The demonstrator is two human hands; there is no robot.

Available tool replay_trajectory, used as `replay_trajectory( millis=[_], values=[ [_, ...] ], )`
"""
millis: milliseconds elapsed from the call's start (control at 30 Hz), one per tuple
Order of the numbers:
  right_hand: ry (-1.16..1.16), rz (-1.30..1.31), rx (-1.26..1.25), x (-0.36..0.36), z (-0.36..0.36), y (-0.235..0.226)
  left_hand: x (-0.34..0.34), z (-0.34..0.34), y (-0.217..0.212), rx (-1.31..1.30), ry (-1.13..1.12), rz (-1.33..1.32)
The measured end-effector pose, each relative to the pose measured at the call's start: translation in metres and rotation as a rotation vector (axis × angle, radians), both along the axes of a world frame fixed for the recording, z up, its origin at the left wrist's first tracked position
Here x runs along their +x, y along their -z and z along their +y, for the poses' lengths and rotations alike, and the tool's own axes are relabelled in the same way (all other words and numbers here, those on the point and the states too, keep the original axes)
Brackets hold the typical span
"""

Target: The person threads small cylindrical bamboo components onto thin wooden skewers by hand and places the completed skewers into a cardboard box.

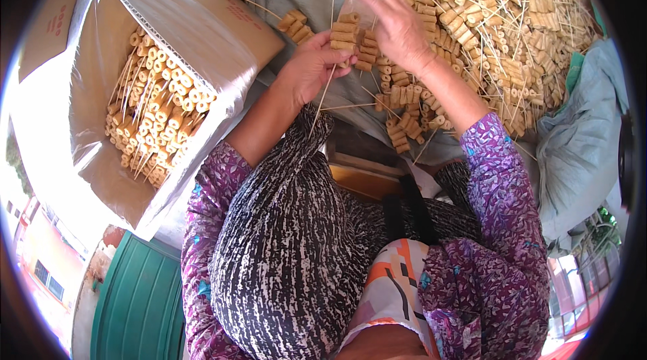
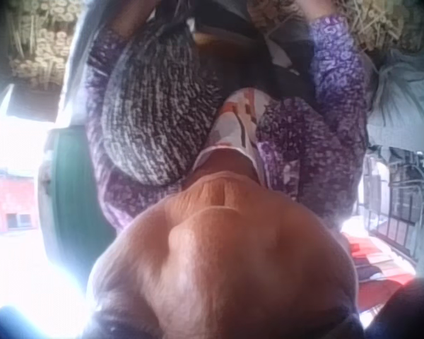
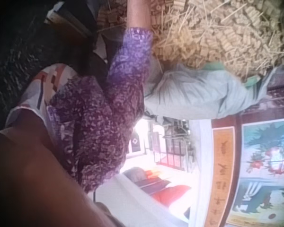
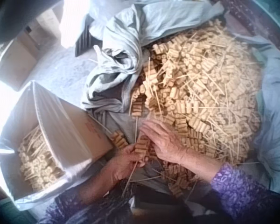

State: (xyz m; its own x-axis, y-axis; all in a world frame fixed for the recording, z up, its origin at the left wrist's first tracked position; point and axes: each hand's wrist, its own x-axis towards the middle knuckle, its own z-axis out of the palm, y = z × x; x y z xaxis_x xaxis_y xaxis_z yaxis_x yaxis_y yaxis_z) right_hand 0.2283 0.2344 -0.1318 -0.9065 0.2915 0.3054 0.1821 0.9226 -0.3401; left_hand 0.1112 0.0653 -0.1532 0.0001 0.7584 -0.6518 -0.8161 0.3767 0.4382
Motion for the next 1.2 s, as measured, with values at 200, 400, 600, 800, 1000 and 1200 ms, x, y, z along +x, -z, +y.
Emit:
replay_trajectory(
  millis=[200, 400, 600, 800, 1000, 1200],
  values=[
    [0.471, -0.270, -1.023, -0.032, 0.015, 0.074, -0.005, -0.002, -0.023, 0.063, -0.121, 0.093],
    [0.554, -0.185, -1.172, -0.058, -0.001, 0.106, -0.012, 0.004, -0.033, 0.218, -0.220, 0.072],
    [0.455, -0.353, -1.621, -0.021, 0.003, 0.056, -0.016, 0.000, -0.011, 0.125, -0.333, 0.104],
    [0.325, -0.368, -1.653, 0.044, -0.026, -0.005, -0.007, 0.007, -0.006, -0.095, -0.350, 0.334],
    [0.187, -0.275, -1.626, 0.032, -0.064, -0.030, -0.002, 0.009, -0.006, -0.073, -0.324, 0.249],
    [0.319, -0.308, -1.524, 0.030, -0.073, -0.007, -0.004, 0.004, -0.015, 0.232, -0.323, -0.117]
  ],
)
